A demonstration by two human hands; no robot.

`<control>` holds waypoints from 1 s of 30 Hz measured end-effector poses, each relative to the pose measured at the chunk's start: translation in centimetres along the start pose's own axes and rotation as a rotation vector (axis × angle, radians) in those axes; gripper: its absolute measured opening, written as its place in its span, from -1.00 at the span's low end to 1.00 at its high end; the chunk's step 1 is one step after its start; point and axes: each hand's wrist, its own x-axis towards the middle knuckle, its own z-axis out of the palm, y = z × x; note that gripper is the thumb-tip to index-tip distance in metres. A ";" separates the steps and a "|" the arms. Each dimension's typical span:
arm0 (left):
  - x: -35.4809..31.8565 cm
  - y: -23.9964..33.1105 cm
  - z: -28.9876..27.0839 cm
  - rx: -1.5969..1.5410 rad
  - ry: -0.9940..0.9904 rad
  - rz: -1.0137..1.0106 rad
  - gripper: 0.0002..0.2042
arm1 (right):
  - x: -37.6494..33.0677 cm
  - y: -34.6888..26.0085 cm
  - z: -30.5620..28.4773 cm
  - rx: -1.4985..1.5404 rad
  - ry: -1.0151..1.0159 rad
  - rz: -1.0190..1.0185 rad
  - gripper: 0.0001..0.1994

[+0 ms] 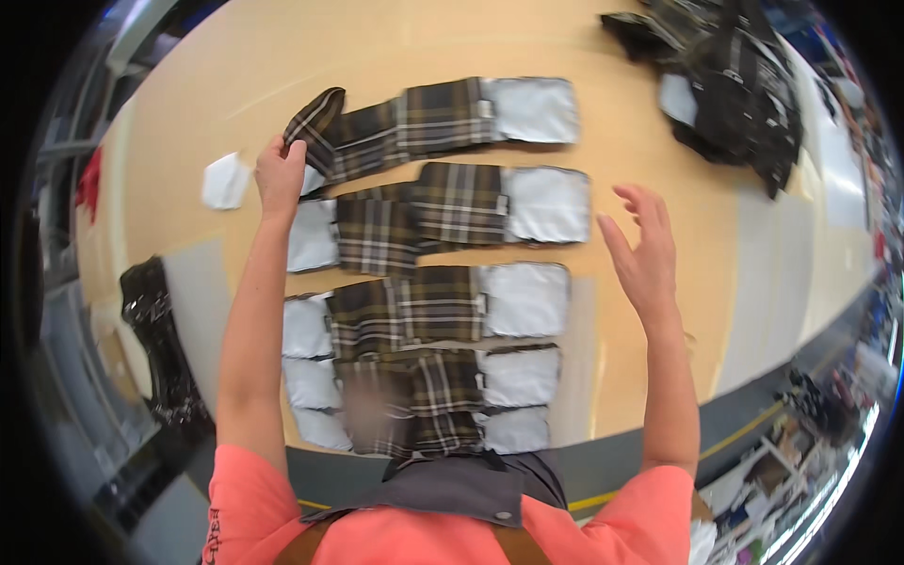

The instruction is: The person assembles plaid fabric pouches on a workbench. They lay out the fabric pieces, apply a liquid from a squeeze bottle to the edges, and fold the fabric to form the pouches. The person repeats this process for multiple items, stacking the finished pouches on the table.

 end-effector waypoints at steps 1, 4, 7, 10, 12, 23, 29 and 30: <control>0.2 -2.4 -1.2 -0.180 0.016 -0.154 -0.81 | 1.3 -1.2 2.6 0.035 -0.047 -0.118 -0.64; 0.0 -7.3 -4.0 -0.299 0.024 -0.373 -0.83 | 6.5 -5.3 10.3 0.088 -0.143 -0.398 -0.66; -0.4 -8.6 -4.4 -0.346 0.011 -0.456 -0.77 | 9.3 -7.3 17.6 0.000 -0.092 -0.490 -0.69; -1.3 -9.3 -4.5 -0.254 0.082 -0.408 -0.69 | 10.7 -7.6 21.9 -0.229 -0.130 -0.476 -0.70; -2.2 -9.5 -4.7 -0.063 0.168 -0.265 -0.66 | 11.2 -7.3 23.2 -0.252 -0.109 -0.533 -0.76; -17.4 1.4 2.7 0.159 -0.241 0.363 -0.76 | 11.7 -7.4 23.7 -0.327 -0.073 -0.618 -0.85; -18.1 0.4 4.1 0.232 -0.231 0.447 -0.76 | 12.1 -6.7 23.9 -0.358 -0.113 -0.577 -0.86; -18.1 0.3 4.1 0.236 -0.232 0.453 -0.76 | 12.1 -6.8 23.5 -0.322 -0.128 -0.544 -0.87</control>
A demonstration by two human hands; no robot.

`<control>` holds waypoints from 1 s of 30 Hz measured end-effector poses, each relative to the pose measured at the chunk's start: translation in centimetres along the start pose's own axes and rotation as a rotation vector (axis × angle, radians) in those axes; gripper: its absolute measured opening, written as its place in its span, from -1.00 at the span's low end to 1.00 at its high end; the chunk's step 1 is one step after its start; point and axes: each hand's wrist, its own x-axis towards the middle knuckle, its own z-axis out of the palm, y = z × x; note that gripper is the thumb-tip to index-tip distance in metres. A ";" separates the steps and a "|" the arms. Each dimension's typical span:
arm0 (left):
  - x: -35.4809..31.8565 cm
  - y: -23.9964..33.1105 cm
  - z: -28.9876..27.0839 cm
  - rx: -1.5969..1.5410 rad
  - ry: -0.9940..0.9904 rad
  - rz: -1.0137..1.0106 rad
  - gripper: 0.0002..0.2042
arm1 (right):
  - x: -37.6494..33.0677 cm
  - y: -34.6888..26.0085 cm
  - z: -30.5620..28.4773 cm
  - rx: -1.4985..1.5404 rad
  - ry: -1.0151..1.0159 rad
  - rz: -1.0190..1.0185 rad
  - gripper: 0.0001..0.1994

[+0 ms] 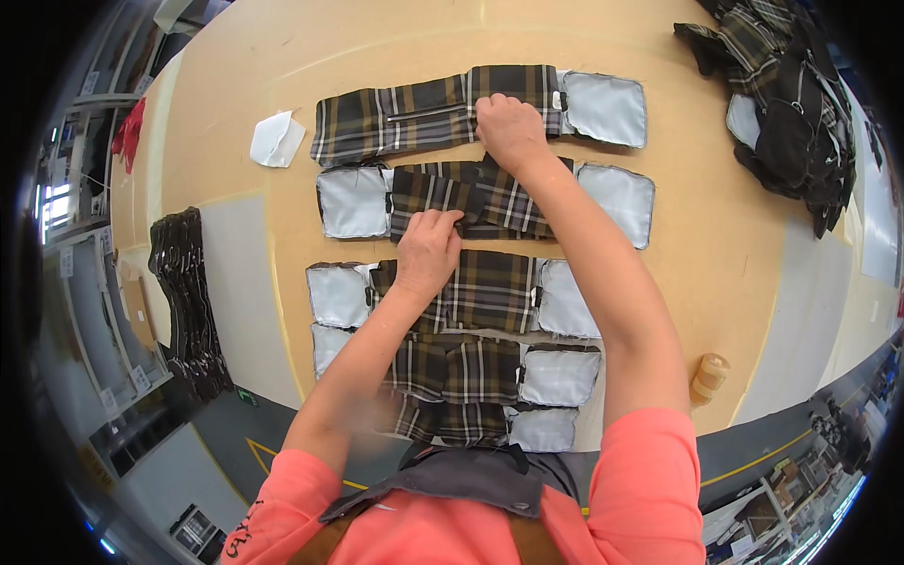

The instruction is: The person assembles plaid fabric pouches on a workbench. They lay out the fabric pieces, apply a liquid from a squeeze bottle to the edges, and fold the fabric to form the pouches. The person repeats this process for multiple items, stacking the finished pouches on the table.

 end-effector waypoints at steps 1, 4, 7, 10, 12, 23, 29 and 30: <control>0.1 -0.2 0.1 -0.022 0.010 -0.020 -0.77 | -0.2 0.5 -0.7 0.098 0.080 0.061 -0.86; 0.0 -0.6 -0.1 -0.143 0.068 -0.128 -0.80 | -1.8 3.1 -5.1 0.354 0.251 0.320 -0.81; 0.6 -1.0 -2.5 -0.314 0.166 -0.302 -0.83 | -7.4 9.9 -8.6 0.281 0.271 0.769 -0.72; 0.1 -4.4 -3.8 -0.412 0.282 -0.497 -0.84 | -13.7 13.7 -8.8 0.207 0.420 0.825 -0.79; -0.6 -7.1 -4.8 -0.547 0.329 -0.661 -0.84 | -13.2 8.7 -10.1 0.263 0.478 0.716 -0.82; -3.2 -10.7 -9.0 0.186 0.469 -0.585 -0.77 | -10.5 -5.2 -1.7 0.129 0.022 0.001 -0.75; -7.0 -0.4 -7.7 -0.019 0.186 -0.292 -0.76 | -11.5 -3.2 -2.7 0.354 0.037 0.042 -0.89; -8.2 0.8 -6.6 -0.119 0.128 -0.251 -0.78 | -11.7 -3.0 -3.5 0.446 0.100 0.094 -0.87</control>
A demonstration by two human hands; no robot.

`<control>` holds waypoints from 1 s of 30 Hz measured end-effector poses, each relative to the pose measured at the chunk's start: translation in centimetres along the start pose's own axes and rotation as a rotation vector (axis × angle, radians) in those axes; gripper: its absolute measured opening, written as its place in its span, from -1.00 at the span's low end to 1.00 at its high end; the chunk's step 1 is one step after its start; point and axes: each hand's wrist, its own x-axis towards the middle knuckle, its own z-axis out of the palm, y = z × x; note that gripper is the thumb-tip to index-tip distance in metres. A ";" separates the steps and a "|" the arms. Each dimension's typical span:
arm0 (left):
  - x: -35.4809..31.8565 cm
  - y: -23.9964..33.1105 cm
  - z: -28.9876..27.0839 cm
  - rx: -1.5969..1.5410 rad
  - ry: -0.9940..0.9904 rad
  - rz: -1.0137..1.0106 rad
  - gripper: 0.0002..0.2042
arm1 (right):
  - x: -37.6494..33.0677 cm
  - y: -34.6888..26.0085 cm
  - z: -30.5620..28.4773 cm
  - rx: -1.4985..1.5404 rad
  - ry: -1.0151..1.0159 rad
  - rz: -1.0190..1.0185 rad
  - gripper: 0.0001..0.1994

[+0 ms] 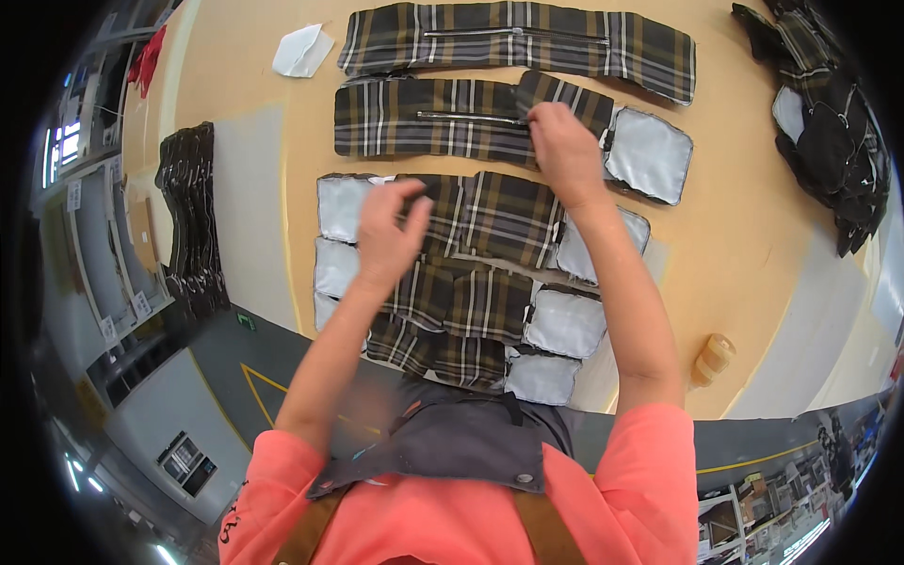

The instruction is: The person assembles plaid fabric pouches on a workbench. They lay out the fabric pieces, apply a liquid from a squeeze bottle to the edges, and fold the fabric to form the pouches. The person repeats this process for multiple items, stacking the finished pouches on the table.

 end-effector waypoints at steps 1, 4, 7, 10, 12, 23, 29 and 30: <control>-1.4 0.3 1.1 0.010 -0.053 0.033 -0.77 | -0.2 0.0 -0.9 0.088 0.073 0.044 -0.85; -3.9 1.3 2.4 0.080 -0.126 0.022 -0.68 | -3.2 2.2 -5.8 0.346 0.380 0.517 -0.84; -4.9 0.4 3.3 0.155 -0.118 0.067 -0.65 | -10.3 7.1 -9.3 0.199 0.776 0.749 -0.81; -5.0 -0.4 3.8 0.166 -0.111 0.100 -0.65 | -11.1 -1.6 -8.1 0.043 0.386 0.630 -0.81; -5.0 -1.1 4.0 0.167 -0.112 0.136 -0.68 | -11.4 -6.6 -4.1 0.196 0.064 0.405 -0.79; -3.4 -8.4 -4.8 -0.094 0.100 -0.213 -0.79 | -12.8 -8.2 4.4 -0.306 -0.103 0.018 -0.88; -4.2 -16.1 -8.8 -0.022 0.105 -0.399 -0.75 | -15.5 -4.4 -4.1 -0.030 0.360 0.492 -0.84; -4.2 -17.0 -8.9 -0.039 0.081 -0.389 -0.74 | -17.7 -0.8 -6.6 0.228 0.516 0.696 -0.82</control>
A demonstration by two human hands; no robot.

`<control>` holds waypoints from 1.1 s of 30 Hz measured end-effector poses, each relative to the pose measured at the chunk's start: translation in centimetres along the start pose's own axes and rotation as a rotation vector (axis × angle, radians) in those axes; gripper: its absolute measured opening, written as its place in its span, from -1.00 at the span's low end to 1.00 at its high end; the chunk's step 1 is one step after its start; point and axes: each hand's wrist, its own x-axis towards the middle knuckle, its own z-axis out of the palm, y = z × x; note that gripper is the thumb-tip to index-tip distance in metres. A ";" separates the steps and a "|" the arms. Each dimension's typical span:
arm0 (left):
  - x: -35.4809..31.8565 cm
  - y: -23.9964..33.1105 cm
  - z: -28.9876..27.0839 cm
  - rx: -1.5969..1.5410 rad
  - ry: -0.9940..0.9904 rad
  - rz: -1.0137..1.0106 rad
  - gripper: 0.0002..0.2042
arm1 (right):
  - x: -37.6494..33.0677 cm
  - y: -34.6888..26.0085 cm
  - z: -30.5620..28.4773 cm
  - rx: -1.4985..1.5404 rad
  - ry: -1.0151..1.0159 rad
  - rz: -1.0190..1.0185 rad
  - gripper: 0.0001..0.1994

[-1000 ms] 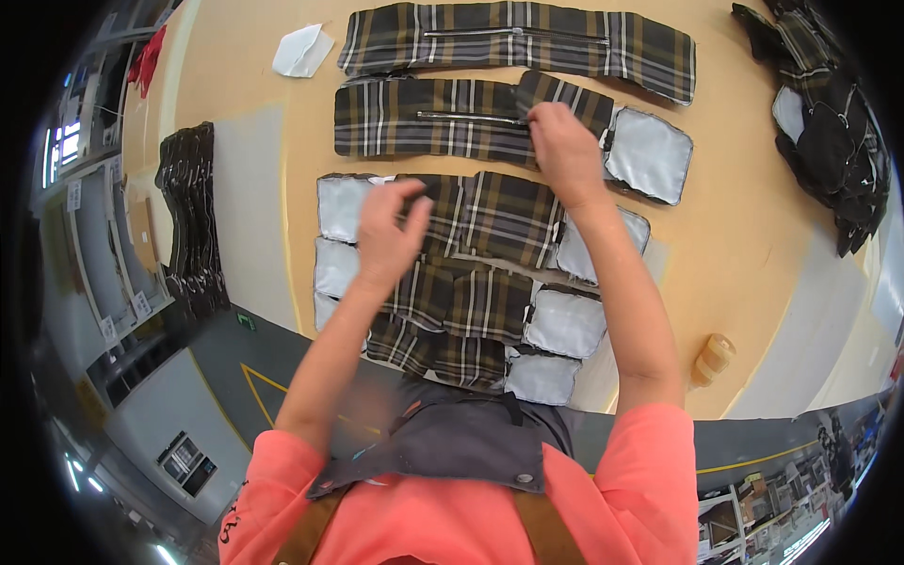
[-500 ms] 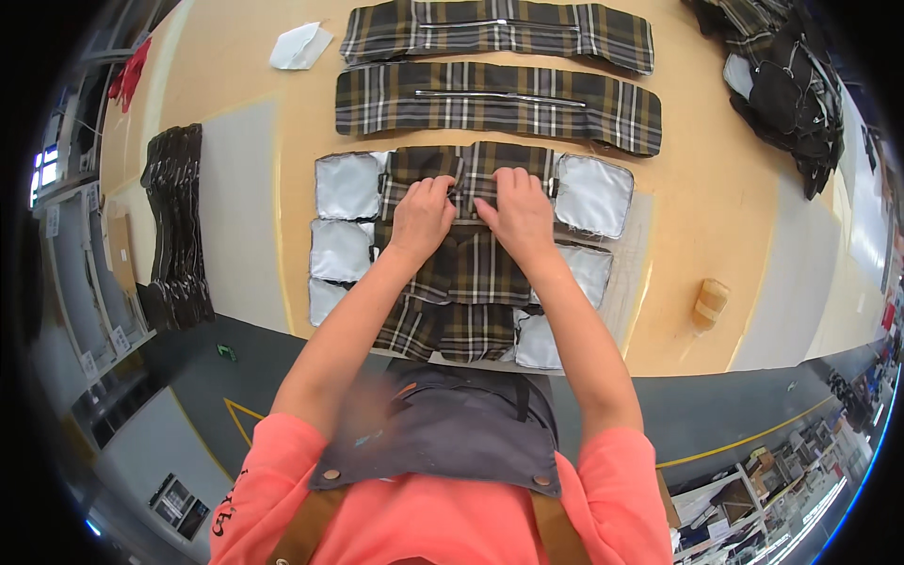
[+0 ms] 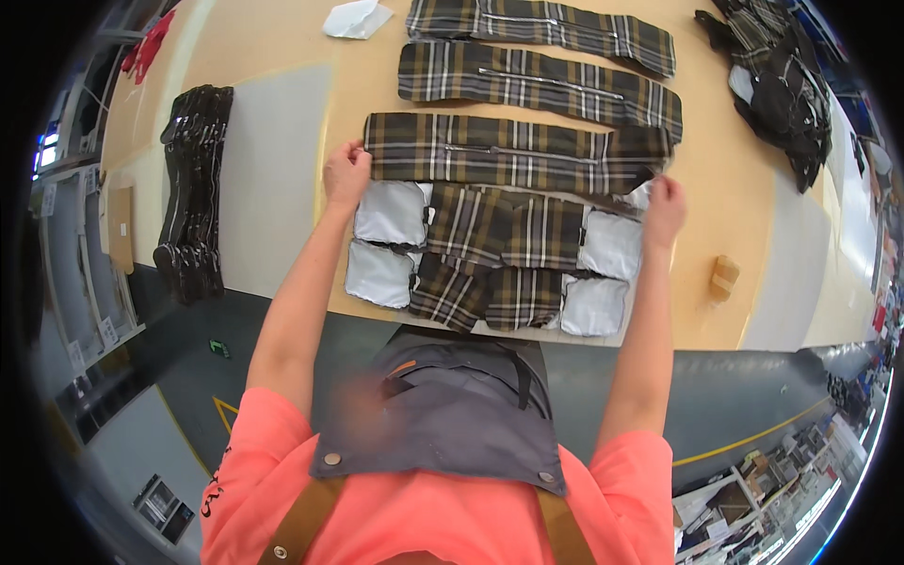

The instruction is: The person assembles plaid fabric pouches on a workbench. They lay out the fabric pieces, apply a liquid from a squeeze bottle to the edges, and fold the fabric to form the pouches. The person repeats this process for multiple items, stacking the finished pouches on the table.

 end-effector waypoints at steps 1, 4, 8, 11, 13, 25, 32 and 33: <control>-0.1 -0.2 0.2 0.014 0.058 0.029 -0.73 | 0.8 2.6 -2.8 0.236 0.104 0.251 -0.79; -1.0 1.1 -0.3 0.025 0.214 0.111 -0.70 | -1.1 3.2 -5.8 0.129 0.378 0.195 -0.77; -8.6 6.0 2.5 -0.150 -0.022 0.529 -0.76 | -11.5 -5.2 1.3 -0.219 -0.368 -0.208 -0.84; -15.8 9.6 4.6 0.015 -0.396 0.540 -0.65 | -17.8 -6.5 5.6 -0.519 -0.632 -0.540 -0.60; -17.4 9.0 6.8 0.107 -0.399 0.567 -0.61 | -18.6 -5.9 6.3 -0.610 -0.639 -0.579 -0.64; -14.8 7.3 2.9 -0.154 -0.170 0.313 -0.81 | -15.5 -5.9 2.2 -0.117 -0.527 -0.040 -0.88; -11.5 -2.7 -2.0 -0.261 0.072 -0.228 -0.85 | -12.3 2.2 -6.0 1.012 -0.113 0.781 -0.76; -11.6 -2.5 -2.2 -0.290 0.057 -0.243 -0.84 | -12.0 1.2 -5.9 0.936 -0.115 0.746 -0.75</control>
